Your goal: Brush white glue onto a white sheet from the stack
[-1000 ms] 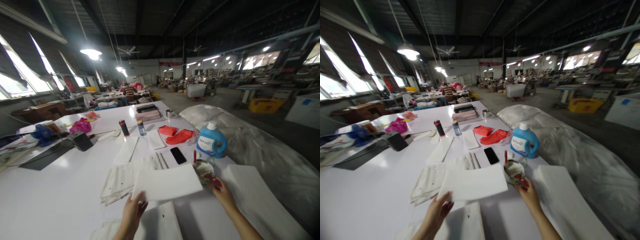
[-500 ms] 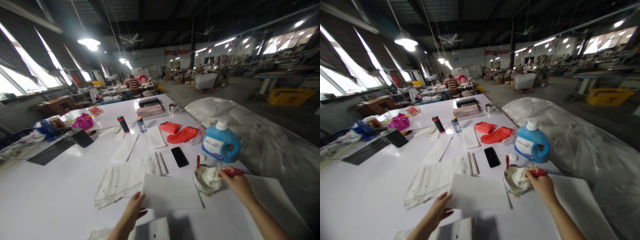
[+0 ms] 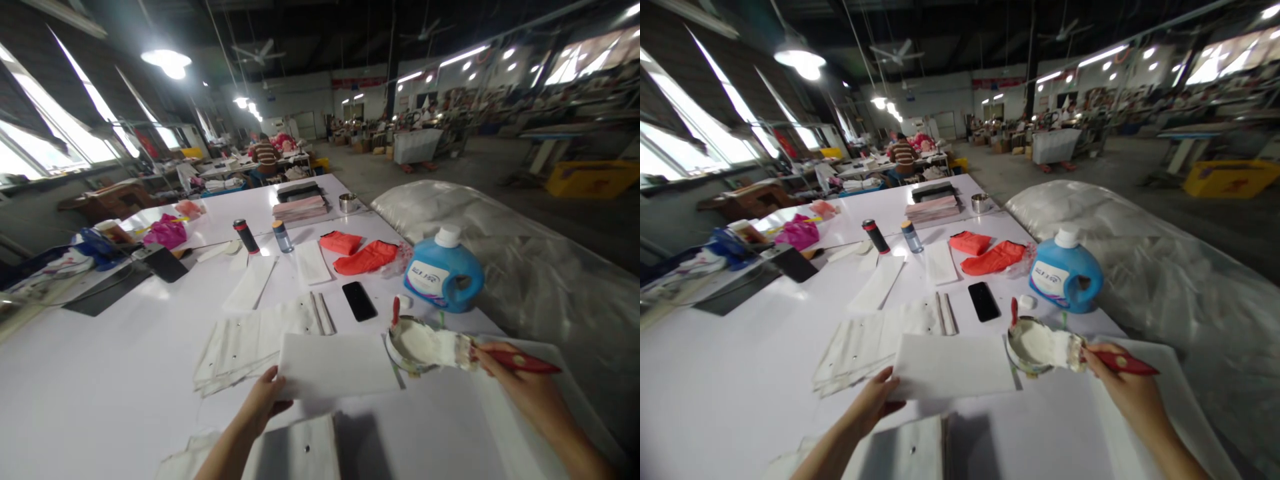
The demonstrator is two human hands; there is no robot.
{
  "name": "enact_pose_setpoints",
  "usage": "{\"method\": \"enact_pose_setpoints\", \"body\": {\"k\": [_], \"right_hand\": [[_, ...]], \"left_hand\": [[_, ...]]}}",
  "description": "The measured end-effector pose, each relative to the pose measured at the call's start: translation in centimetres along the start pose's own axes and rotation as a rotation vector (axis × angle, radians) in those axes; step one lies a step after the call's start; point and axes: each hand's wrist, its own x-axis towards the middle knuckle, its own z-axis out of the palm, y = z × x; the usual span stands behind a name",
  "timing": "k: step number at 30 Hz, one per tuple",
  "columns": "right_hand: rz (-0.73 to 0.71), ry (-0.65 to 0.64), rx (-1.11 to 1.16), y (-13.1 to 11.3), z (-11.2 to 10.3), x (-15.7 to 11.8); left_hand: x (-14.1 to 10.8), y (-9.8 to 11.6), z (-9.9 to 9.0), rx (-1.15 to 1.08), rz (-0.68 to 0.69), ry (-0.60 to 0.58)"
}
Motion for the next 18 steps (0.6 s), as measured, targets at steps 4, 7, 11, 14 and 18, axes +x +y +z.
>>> {"method": "enact_pose_setpoints", "body": {"k": [4, 7, 11, 14, 18], "right_hand": [[-0.266, -0.202, 0.057, -1.4, 0.4, -0.7], [-0.335, -0.397, 0.143, -0.5, 0.7, -1.9], [-0.329, -0.432, 0.181, 1.0, -0.6, -3.0], [-0.208, -0.415, 0.13, 0.8, -1.2, -3.3], [0.048, -0.097, 0.17, -0.8, 0.5, -3.7]], "left_hand": [[0.0, 0.1, -0.3, -0.009, -0.006, -0.053], [0.0, -0.1, -0.6, -0.041, -0.018, -0.104], [0.1, -0.6, -1.2, -0.1, -0.018, -0.147], [0.0, -0.5, -1.5, -0.116, -0.02, -0.168], [-0.2, 0.1, -1.6, -0.004, -0.007, -0.141]]}}
